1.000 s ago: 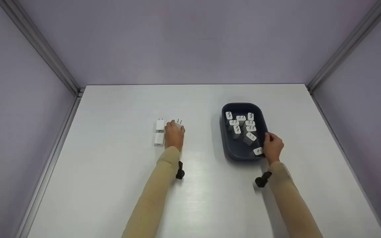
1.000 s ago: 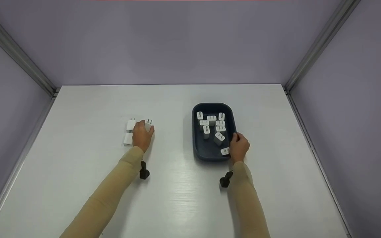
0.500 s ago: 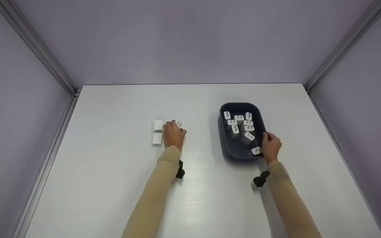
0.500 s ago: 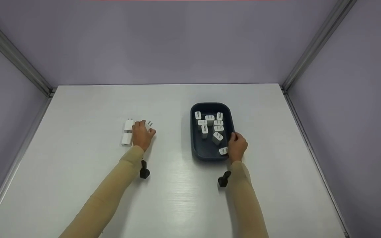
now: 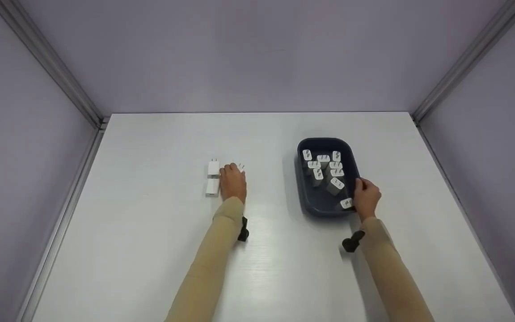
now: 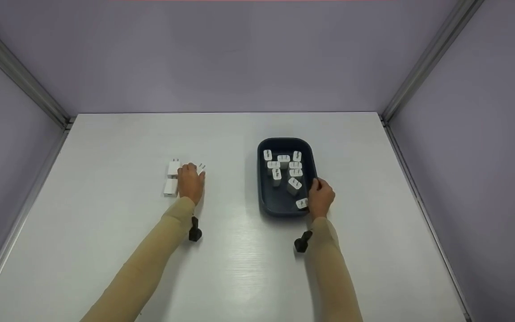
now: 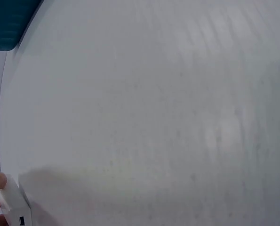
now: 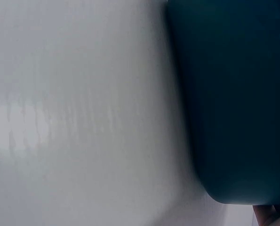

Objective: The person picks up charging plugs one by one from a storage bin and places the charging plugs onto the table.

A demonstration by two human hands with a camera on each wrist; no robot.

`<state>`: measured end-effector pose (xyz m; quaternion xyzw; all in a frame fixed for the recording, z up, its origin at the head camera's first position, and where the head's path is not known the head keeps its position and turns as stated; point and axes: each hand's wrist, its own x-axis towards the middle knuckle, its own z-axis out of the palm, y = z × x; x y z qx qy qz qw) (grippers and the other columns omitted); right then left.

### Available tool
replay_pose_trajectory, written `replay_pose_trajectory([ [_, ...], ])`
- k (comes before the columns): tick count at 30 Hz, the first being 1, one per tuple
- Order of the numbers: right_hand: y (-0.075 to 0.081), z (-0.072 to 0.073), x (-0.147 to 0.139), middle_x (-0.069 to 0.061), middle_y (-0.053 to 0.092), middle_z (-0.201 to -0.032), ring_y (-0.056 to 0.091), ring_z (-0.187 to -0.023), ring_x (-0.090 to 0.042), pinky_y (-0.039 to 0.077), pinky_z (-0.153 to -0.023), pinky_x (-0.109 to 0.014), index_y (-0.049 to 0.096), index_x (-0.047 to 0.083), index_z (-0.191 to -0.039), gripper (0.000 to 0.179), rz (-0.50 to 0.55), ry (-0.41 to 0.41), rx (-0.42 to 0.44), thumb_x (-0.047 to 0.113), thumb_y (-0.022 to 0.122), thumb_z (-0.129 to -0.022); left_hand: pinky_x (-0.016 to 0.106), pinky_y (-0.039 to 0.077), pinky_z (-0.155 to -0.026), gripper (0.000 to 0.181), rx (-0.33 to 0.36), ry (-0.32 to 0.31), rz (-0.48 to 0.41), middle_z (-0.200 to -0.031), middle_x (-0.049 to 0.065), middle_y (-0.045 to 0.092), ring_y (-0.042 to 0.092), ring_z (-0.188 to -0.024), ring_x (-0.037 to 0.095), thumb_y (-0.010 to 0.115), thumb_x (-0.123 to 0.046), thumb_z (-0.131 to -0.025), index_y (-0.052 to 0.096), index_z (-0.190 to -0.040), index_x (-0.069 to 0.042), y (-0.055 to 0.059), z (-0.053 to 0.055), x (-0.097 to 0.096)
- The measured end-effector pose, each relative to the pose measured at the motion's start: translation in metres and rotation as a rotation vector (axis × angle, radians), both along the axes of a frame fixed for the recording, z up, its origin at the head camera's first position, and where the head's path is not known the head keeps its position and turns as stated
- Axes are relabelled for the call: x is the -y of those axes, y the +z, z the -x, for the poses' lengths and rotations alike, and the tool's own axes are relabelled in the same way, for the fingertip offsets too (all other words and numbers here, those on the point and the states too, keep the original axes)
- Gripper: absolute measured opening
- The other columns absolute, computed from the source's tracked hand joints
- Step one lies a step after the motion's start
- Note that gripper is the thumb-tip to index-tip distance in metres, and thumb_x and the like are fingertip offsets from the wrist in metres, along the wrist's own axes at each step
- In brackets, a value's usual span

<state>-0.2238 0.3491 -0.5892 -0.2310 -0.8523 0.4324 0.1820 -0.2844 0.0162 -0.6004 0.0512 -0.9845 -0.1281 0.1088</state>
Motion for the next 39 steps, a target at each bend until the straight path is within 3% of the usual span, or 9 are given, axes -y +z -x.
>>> replay_pose_trajectory([
  [5, 0.001, 0.000, 0.002, -0.033, 0.065, -0.113, 0.064, -0.101, -0.041, 0.050, -0.091, -0.049, 0.063, -0.012, -0.116, 0.034, 0.005, 0.001, 0.003, 0.014, 0.048, -0.099, 0.036, 0.048, -0.098, 0.039, 0.010, -0.020, 0.137, -0.111, 0.017, 0.065, 0.060, -0.107, 0.029, 0.054, -0.030, -0.098, 0.058, -0.116, 0.004, 0.000, -0.001, 0.001],
  [11, 0.001, 0.001, 0.000, -0.033, 0.065, -0.112, 0.063, -0.100, -0.041, 0.050, -0.091, -0.048, 0.063, -0.011, -0.115, 0.034, -0.002, -0.003, 0.009, 0.014, 0.048, -0.099, 0.033, 0.050, -0.094, 0.033, -0.001, -0.046, 0.234, -0.111, 0.016, 0.064, 0.059, -0.105, 0.027, 0.055, -0.021, -0.097, 0.059, -0.116, 0.005, -0.002, -0.002, 0.000],
  [18, 0.002, 0.000, -0.001, -0.032, 0.065, -0.113, 0.063, -0.101, -0.041, 0.050, -0.092, -0.048, 0.063, -0.011, -0.115, 0.033, -0.002, -0.005, 0.012, 0.014, 0.048, -0.099, 0.032, 0.051, -0.094, 0.041, -0.032, 0.002, 0.111, -0.121, 0.018, 0.056, 0.054, -0.111, 0.027, 0.056, -0.019, -0.096, 0.053, -0.126, 0.009, -0.007, -0.001, -0.004],
  [28, 0.001, 0.000, 0.001, -0.031, 0.064, -0.115, 0.063, -0.102, -0.039, 0.050, -0.092, -0.047, 0.062, -0.010, -0.118, 0.034, 0.023, -0.010, 0.030, 0.015, 0.047, -0.100, 0.034, 0.051, -0.087, 0.032, -0.052, 0.065, 0.216, -0.114, 0.016, 0.057, 0.053, -0.106, 0.026, 0.048, -0.011, -0.100, 0.055, -0.124, 0.008, -0.004, -0.001, -0.002],
  [39, 0.003, 0.001, 0.000, -0.031, 0.063, -0.119, 0.062, -0.108, -0.041, 0.049, -0.097, -0.048, 0.061, -0.009, -0.119, 0.035, 0.018, -0.015, 0.059, 0.016, 0.047, -0.099, 0.035, 0.050, -0.085, 0.029, -0.008, 0.100, 0.173, -0.117, 0.016, 0.056, 0.052, -0.108, 0.027, 0.047, -0.008, -0.099, 0.058, -0.121, 0.007, -0.002, 0.005, 0.008],
])
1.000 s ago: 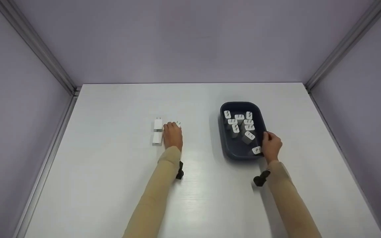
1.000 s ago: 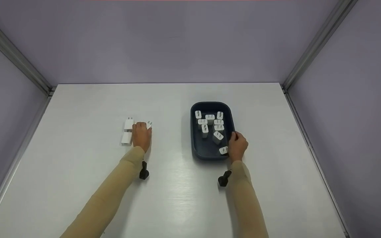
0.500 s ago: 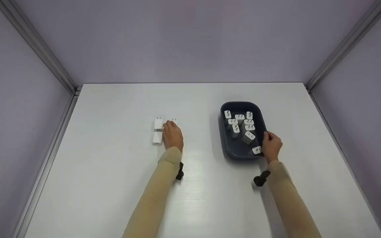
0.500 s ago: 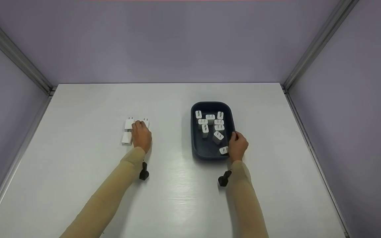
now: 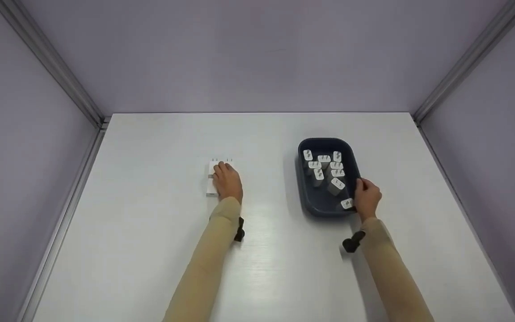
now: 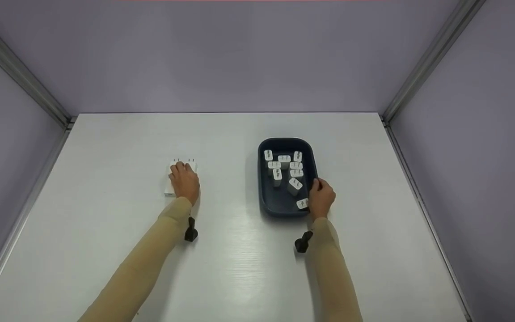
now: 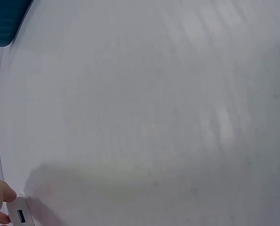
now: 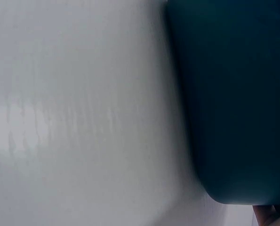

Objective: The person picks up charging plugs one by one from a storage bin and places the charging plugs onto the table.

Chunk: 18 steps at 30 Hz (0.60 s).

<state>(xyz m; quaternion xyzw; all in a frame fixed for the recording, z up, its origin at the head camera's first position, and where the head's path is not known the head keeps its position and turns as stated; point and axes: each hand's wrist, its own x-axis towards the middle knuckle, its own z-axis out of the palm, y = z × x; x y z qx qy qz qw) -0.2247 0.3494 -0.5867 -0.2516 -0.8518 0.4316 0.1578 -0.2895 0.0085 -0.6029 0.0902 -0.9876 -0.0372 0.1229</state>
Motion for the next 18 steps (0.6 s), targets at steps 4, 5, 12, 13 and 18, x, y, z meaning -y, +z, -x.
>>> replay_pose_trajectory([
  [4, -0.0008, 0.0000, -0.0002, -0.032, 0.063, -0.118, 0.062, -0.108, -0.042, 0.048, -0.098, -0.049, 0.062, -0.010, -0.118, 0.035, -0.011, -0.003, -0.015, 0.015, 0.048, -0.099, 0.036, 0.049, -0.086, 0.028, 0.013, 0.006, -0.019, -0.119, 0.017, 0.056, 0.052, -0.109, 0.028, 0.046, -0.008, -0.099, 0.058, -0.120, 0.005, 0.0002, 0.0008, 0.0032],
  [5, -0.0011, 0.0001, -0.0002, -0.032, 0.064, -0.117, 0.062, -0.108, -0.042, 0.048, -0.097, -0.049, 0.062, -0.010, -0.118, 0.035, -0.013, -0.002, -0.021, 0.015, 0.049, -0.099, 0.036, 0.049, -0.086, 0.027, 0.014, 0.006, -0.025, -0.119, 0.016, 0.056, 0.052, -0.109, 0.028, 0.046, -0.008, -0.099, 0.058, -0.120, 0.005, 0.0002, 0.0009, 0.0038],
  [12, -0.0004, -0.0021, 0.0025, -0.033, 0.066, -0.110, 0.063, -0.098, -0.042, 0.050, -0.088, -0.049, 0.064, -0.012, -0.114, 0.033, -0.040, 0.015, -0.056, 0.014, 0.049, -0.099, 0.037, 0.049, -0.090, 0.030, 0.001, -0.027, -0.045, -0.121, 0.017, 0.056, 0.052, -0.112, 0.029, 0.049, -0.010, -0.098, 0.055, -0.124, 0.004, -0.0014, -0.0022, 0.0048],
  [13, -0.0003, -0.0023, 0.0026, -0.033, 0.066, -0.109, 0.063, -0.096, -0.041, 0.050, -0.086, -0.048, 0.064, -0.012, -0.114, 0.033, -0.041, 0.017, -0.058, 0.014, 0.048, -0.099, 0.037, 0.049, -0.091, 0.031, 0.000, -0.031, -0.039, -0.121, 0.016, 0.056, 0.052, -0.113, 0.029, 0.050, -0.010, -0.098, 0.054, -0.125, 0.004, -0.0014, -0.0031, 0.0044],
  [18, 0.0000, -0.0022, 0.0018, -0.031, 0.066, -0.112, 0.064, -0.097, -0.039, 0.050, -0.087, -0.046, 0.063, -0.010, -0.117, 0.035, -0.039, 0.018, -0.041, 0.015, 0.047, -0.100, 0.038, 0.049, -0.092, 0.035, -0.022, -0.072, -0.022, -0.122, 0.014, 0.057, 0.053, -0.114, 0.027, 0.055, -0.017, -0.097, 0.054, -0.128, 0.000, -0.0003, -0.0076, -0.0004],
])
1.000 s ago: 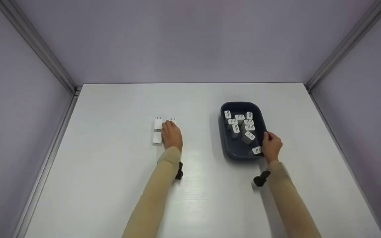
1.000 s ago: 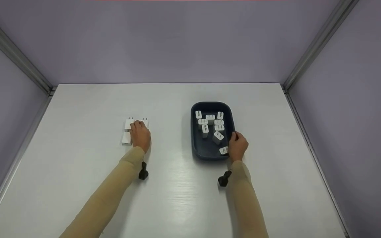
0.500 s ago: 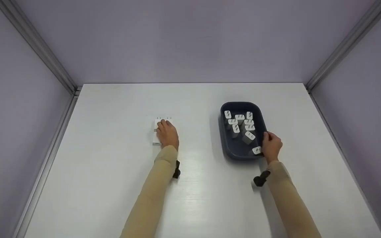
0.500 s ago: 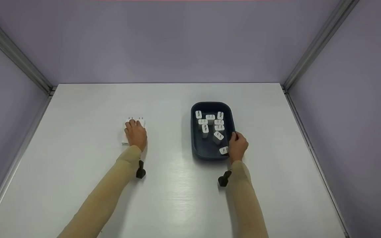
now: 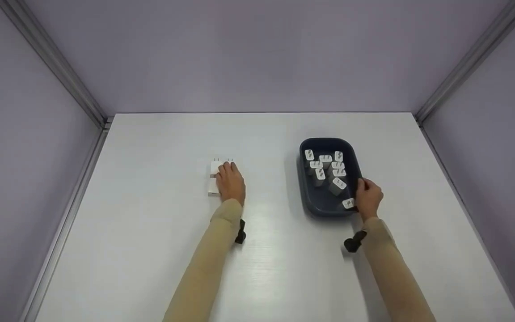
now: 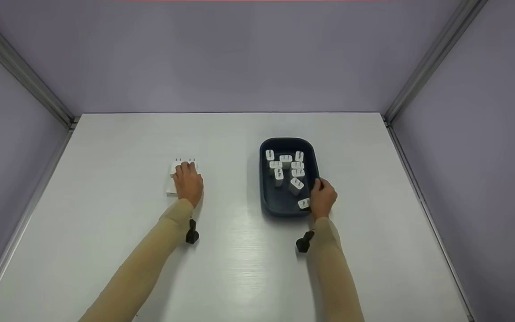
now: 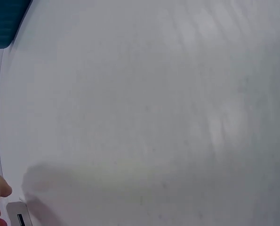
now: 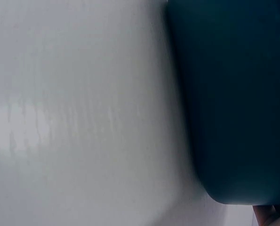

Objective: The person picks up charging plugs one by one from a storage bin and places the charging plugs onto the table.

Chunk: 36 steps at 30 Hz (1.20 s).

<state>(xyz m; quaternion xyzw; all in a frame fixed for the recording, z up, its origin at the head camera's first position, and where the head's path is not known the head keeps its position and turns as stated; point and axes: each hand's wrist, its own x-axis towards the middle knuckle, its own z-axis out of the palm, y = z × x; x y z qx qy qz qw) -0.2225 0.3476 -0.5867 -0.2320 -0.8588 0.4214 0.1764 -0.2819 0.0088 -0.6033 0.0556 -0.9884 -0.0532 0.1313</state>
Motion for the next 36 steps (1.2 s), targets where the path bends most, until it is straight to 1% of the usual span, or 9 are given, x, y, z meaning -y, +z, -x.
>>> replay_pose_trajectory([
  [2, 0.000, 0.000, 0.000, -0.031, 0.065, -0.114, 0.063, -0.099, -0.039, 0.050, -0.089, -0.047, 0.062, -0.010, -0.118, 0.035, 0.009, 0.000, 0.007, 0.016, 0.046, -0.100, 0.038, 0.048, -0.093, 0.037, -0.005, -0.025, 0.011, -0.122, 0.013, 0.056, 0.053, -0.114, 0.027, 0.057, -0.020, -0.096, 0.054, -0.128, -0.002, 0.001, -0.002, -0.003],
  [6, -0.001, 0.000, -0.001, -0.031, 0.065, -0.115, 0.063, -0.101, -0.040, 0.050, -0.091, -0.048, 0.062, -0.010, -0.118, 0.035, 0.018, 0.002, 0.007, 0.016, 0.046, -0.100, 0.038, 0.048, -0.096, 0.035, -0.031, -0.086, -0.027, -0.121, 0.013, 0.057, 0.055, -0.114, 0.027, 0.060, -0.019, -0.093, 0.057, -0.124, -0.002, 0.001, -0.008, -0.009],
  [12, -0.002, 0.001, -0.001, -0.033, 0.064, -0.114, 0.063, -0.103, -0.042, 0.049, -0.093, -0.049, 0.062, -0.011, -0.116, 0.034, 0.020, 0.010, -0.004, 0.014, 0.047, -0.099, 0.039, 0.045, -0.106, 0.035, -0.062, -0.165, -0.085, -0.126, 0.018, 0.057, 0.054, -0.120, 0.031, 0.061, -0.015, -0.092, 0.057, -0.121, 0.003, -0.005, -0.012, -0.016],
  [16, -0.002, 0.000, -0.001, -0.033, 0.064, -0.114, 0.062, -0.104, -0.043, 0.049, -0.094, -0.050, 0.062, -0.011, -0.116, 0.034, 0.024, 0.009, -0.005, 0.014, 0.047, -0.099, 0.041, 0.042, -0.111, 0.039, -0.056, -0.179, -0.102, -0.131, 0.022, 0.055, 0.051, -0.126, 0.034, 0.062, -0.015, -0.091, 0.056, -0.124, 0.005, -0.008, -0.014, -0.018],
  [23, 0.000, 0.000, 0.000, -0.033, 0.064, -0.114, 0.063, -0.103, -0.043, 0.050, -0.093, -0.049, 0.062, -0.012, -0.116, 0.034, 0.018, 0.002, -0.012, 0.013, 0.047, -0.099, 0.042, 0.038, -0.115, 0.044, 0.001, -0.172, -0.133, -0.139, 0.026, 0.049, 0.046, -0.133, 0.037, 0.061, -0.015, -0.092, 0.053, -0.129, 0.008, -0.007, -0.014, -0.016],
  [26, 0.002, 0.000, 0.002, -0.033, 0.064, -0.116, 0.063, -0.105, -0.043, 0.049, -0.093, -0.049, 0.061, -0.012, -0.118, 0.034, 0.020, 0.000, -0.014, 0.013, 0.047, -0.099, 0.042, 0.037, -0.116, 0.043, 0.003, -0.173, -0.169, -0.140, 0.027, 0.047, 0.044, -0.134, 0.038, 0.060, -0.013, -0.092, 0.052, -0.129, 0.008, -0.005, -0.015, -0.017],
  [28, 0.002, 0.000, 0.003, -0.033, 0.063, -0.117, 0.062, -0.106, -0.043, 0.049, -0.095, -0.050, 0.061, -0.012, -0.119, 0.034, 0.025, -0.002, -0.015, 0.013, 0.046, -0.099, 0.043, 0.037, -0.116, 0.042, -0.014, -0.187, -0.184, -0.140, 0.027, 0.048, 0.044, -0.134, 0.039, 0.060, -0.012, -0.092, 0.053, -0.128, 0.008, -0.004, -0.016, -0.018],
  [34, 0.000, 0.000, 0.003, -0.032, 0.062, -0.120, 0.062, -0.109, -0.042, 0.049, -0.097, -0.049, 0.061, -0.011, -0.120, 0.035, 0.036, -0.008, 0.002, 0.014, 0.046, -0.100, 0.040, 0.038, -0.115, 0.039, -0.060, -0.280, -0.160, -0.135, 0.025, 0.051, 0.047, -0.131, 0.036, 0.060, -0.013, -0.091, 0.056, -0.126, 0.006, 0.002, -0.026, -0.029],
  [36, -0.001, -0.001, 0.003, -0.032, 0.062, -0.121, 0.061, -0.111, -0.042, 0.048, -0.099, -0.049, 0.061, -0.011, -0.120, 0.035, 0.029, -0.012, 0.009, 0.013, 0.046, -0.100, 0.038, 0.038, -0.115, 0.038, -0.068, -0.317, -0.181, -0.135, 0.023, 0.052, 0.048, -0.130, 0.035, 0.059, -0.012, -0.091, 0.056, -0.126, 0.005, 0.005, -0.029, -0.035],
])
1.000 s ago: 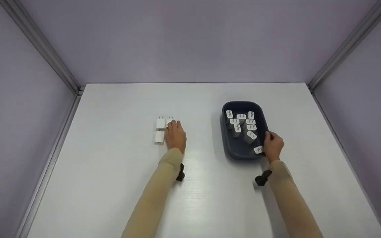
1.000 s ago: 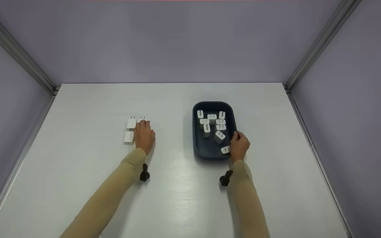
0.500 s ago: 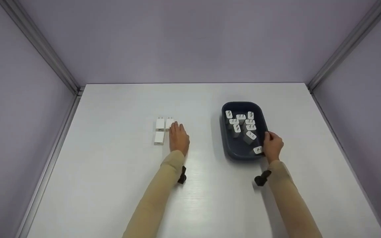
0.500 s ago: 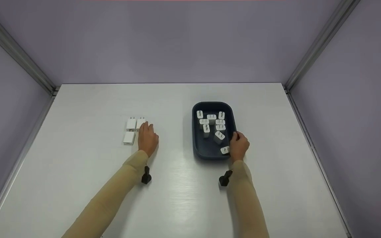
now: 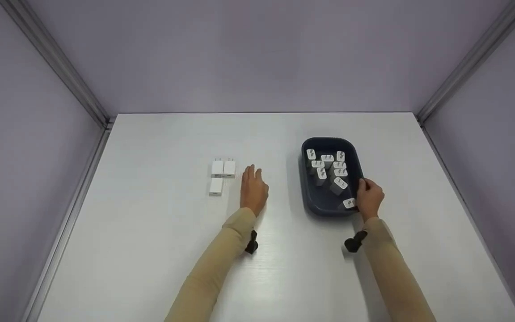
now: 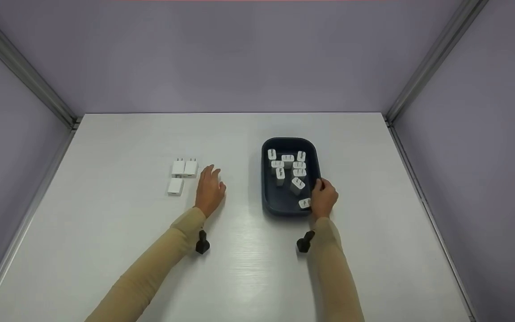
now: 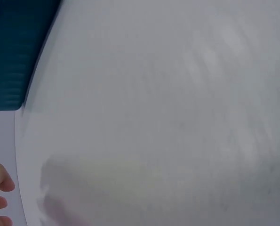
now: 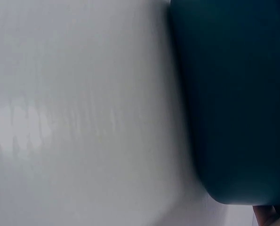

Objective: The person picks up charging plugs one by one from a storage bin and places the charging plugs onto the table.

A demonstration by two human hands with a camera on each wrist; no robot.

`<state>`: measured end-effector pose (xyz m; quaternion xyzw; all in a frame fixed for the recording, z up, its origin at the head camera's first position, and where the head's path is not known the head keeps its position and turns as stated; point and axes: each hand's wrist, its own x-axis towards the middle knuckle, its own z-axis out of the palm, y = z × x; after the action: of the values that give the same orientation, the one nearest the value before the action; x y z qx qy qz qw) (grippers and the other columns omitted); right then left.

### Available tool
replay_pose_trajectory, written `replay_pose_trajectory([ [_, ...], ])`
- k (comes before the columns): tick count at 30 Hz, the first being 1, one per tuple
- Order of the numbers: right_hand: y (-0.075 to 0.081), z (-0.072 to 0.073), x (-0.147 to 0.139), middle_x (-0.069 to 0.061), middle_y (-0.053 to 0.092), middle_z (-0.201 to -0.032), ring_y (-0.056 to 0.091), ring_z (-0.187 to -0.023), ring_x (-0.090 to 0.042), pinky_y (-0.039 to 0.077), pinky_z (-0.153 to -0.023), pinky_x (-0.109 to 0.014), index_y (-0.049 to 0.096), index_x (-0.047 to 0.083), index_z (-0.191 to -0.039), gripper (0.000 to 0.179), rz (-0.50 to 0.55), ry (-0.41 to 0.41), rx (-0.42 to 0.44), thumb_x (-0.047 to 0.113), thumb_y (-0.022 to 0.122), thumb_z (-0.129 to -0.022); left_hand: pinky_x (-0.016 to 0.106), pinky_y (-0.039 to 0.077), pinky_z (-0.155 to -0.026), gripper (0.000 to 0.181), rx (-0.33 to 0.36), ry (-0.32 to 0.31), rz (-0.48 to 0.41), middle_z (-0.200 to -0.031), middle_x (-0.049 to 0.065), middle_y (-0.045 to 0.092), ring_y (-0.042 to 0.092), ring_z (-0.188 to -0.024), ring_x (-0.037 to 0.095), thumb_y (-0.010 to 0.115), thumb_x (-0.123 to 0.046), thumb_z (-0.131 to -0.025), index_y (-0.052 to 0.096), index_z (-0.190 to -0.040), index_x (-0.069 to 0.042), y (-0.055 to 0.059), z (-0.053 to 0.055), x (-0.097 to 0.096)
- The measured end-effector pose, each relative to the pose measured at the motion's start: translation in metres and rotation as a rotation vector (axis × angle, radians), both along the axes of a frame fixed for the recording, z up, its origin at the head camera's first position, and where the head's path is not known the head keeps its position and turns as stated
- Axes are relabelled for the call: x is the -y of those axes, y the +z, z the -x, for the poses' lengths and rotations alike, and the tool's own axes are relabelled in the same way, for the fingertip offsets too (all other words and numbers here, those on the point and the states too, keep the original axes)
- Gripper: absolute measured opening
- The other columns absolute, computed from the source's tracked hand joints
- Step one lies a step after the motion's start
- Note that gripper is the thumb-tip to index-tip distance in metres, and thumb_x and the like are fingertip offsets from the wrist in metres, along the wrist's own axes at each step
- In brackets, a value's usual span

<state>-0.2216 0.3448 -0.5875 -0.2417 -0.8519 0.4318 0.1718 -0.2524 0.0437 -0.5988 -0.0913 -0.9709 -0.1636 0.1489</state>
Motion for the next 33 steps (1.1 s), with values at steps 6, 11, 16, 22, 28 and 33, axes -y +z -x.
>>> replay_pose_trajectory([
  [6, 0.001, 0.000, -0.002, -0.032, 0.062, -0.122, 0.060, -0.114, -0.043, 0.047, -0.101, -0.049, 0.061, -0.011, -0.120, 0.035, -0.009, -0.002, 0.002, 0.014, 0.046, -0.099, 0.037, 0.040, -0.113, 0.034, -0.020, -0.112, -0.140, -0.133, 0.021, 0.055, 0.051, -0.129, 0.032, 0.058, -0.008, -0.091, 0.058, -0.123, 0.003, 0.010, -0.008, -0.018],
  [11, 0.000, 0.001, -0.002, -0.032, 0.064, -0.118, 0.062, -0.108, -0.042, 0.049, -0.097, -0.049, 0.062, -0.011, -0.118, 0.034, -0.017, 0.004, -0.007, 0.014, 0.047, -0.099, 0.034, 0.045, -0.108, 0.031, -0.030, -0.181, -0.222, -0.130, 0.017, 0.058, 0.054, -0.125, 0.028, 0.057, -0.008, -0.092, 0.059, -0.122, 0.001, 0.019, -0.012, -0.031],
  [16, 0.001, 0.001, -0.001, -0.033, 0.065, -0.112, 0.063, -0.101, -0.042, 0.050, -0.092, -0.050, 0.063, -0.012, -0.116, 0.033, -0.030, 0.000, -0.026, 0.012, 0.048, -0.099, 0.030, 0.049, -0.103, 0.029, -0.065, -0.245, -0.255, -0.125, 0.014, 0.060, 0.058, -0.120, 0.024, 0.058, -0.009, -0.092, 0.059, -0.120, -0.001, 0.027, -0.017, -0.042],
  [22, 0.005, 0.002, 0.001, -0.032, 0.065, -0.113, 0.063, -0.102, -0.042, 0.049, -0.092, -0.050, 0.063, -0.011, -0.116, 0.033, -0.044, 0.014, -0.017, 0.013, 0.048, -0.099, 0.027, 0.049, -0.103, 0.030, -0.058, -0.294, -0.242, -0.123, 0.010, 0.061, 0.060, -0.118, 0.020, 0.058, -0.011, -0.092, 0.059, -0.120, -0.003, 0.037, -0.020, -0.055],
  [28, 0.006, 0.000, 0.002, -0.032, 0.065, -0.114, 0.063, -0.103, -0.042, 0.049, -0.093, -0.050, 0.062, -0.011, -0.118, 0.034, -0.040, 0.021, 0.008, 0.013, 0.048, -0.099, 0.026, 0.048, -0.104, 0.030, -0.029, -0.317, -0.252, -0.124, 0.010, 0.061, 0.059, -0.119, 0.019, 0.058, -0.012, -0.093, 0.060, -0.122, -0.003, 0.044, -0.023, -0.063],
  [33, 0.008, -0.004, 0.002, -0.032, 0.065, -0.115, 0.063, -0.106, -0.044, 0.048, -0.096, -0.051, 0.063, -0.011, -0.117, 0.034, -0.049, 0.012, 0.004, 0.014, 0.048, -0.099, 0.026, 0.048, -0.104, 0.030, -0.033, -0.359, -0.252, -0.123, 0.009, 0.061, 0.058, -0.119, 0.019, 0.057, -0.014, -0.093, 0.060, -0.121, -0.004, 0.048, -0.024, -0.071],
])
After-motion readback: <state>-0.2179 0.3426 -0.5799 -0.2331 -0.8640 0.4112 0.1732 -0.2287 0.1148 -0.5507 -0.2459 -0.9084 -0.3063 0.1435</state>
